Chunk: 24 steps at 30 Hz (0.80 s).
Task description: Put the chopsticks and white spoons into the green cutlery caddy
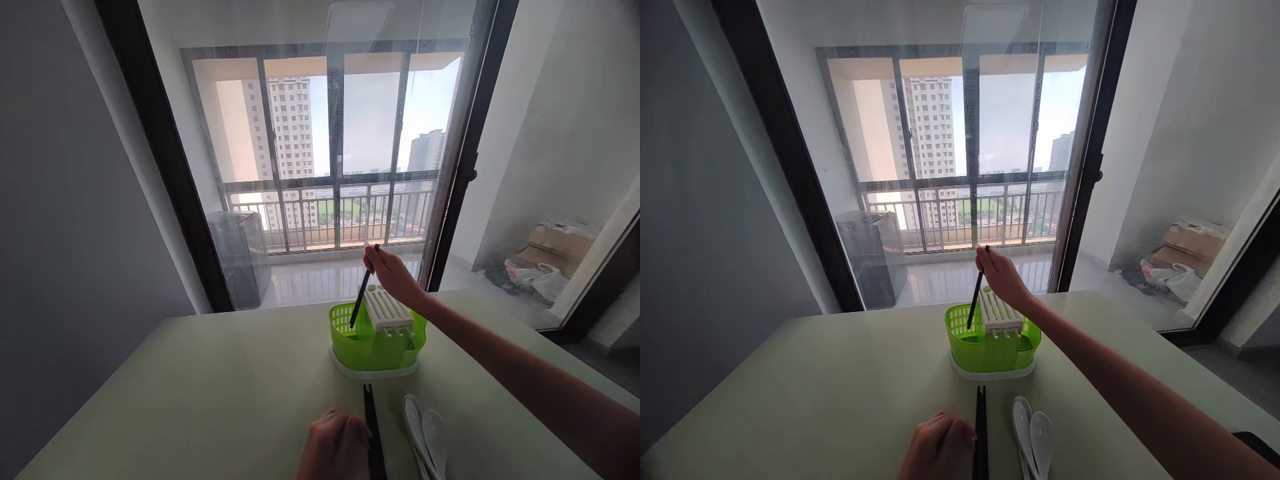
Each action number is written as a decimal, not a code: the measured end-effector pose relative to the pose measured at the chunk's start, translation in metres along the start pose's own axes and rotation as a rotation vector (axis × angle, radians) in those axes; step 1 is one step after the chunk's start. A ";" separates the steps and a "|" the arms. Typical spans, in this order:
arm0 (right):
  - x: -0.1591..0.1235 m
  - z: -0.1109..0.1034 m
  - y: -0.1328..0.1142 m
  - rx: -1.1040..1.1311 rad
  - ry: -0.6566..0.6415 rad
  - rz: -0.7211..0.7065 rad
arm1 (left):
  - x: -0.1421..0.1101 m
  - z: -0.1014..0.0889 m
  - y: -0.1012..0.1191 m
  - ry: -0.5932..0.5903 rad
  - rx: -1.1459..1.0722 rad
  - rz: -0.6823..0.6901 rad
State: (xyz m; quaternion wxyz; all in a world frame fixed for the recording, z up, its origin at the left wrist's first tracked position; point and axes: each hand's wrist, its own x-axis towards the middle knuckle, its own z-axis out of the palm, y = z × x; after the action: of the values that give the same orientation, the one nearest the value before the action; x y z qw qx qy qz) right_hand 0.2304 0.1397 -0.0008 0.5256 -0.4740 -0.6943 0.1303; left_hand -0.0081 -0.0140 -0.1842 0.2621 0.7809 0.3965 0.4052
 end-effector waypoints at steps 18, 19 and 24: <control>0.013 0.020 0.040 -0.177 -0.397 -0.060 | -0.001 0.009 -0.009 -0.087 0.015 0.029; 0.014 0.020 0.042 -0.188 -0.376 -0.050 | -0.001 0.008 -0.009 -0.087 0.017 0.032; 0.010 0.022 0.044 -0.214 -0.221 -0.003 | -0.001 0.006 -0.008 -0.081 0.004 0.058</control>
State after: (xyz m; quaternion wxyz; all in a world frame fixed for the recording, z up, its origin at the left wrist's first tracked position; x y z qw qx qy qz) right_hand 0.2351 0.1777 -0.0337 0.3925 -0.5090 -0.7587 0.1061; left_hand -0.0066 -0.0105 -0.1939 0.2646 0.8084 0.3637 0.3797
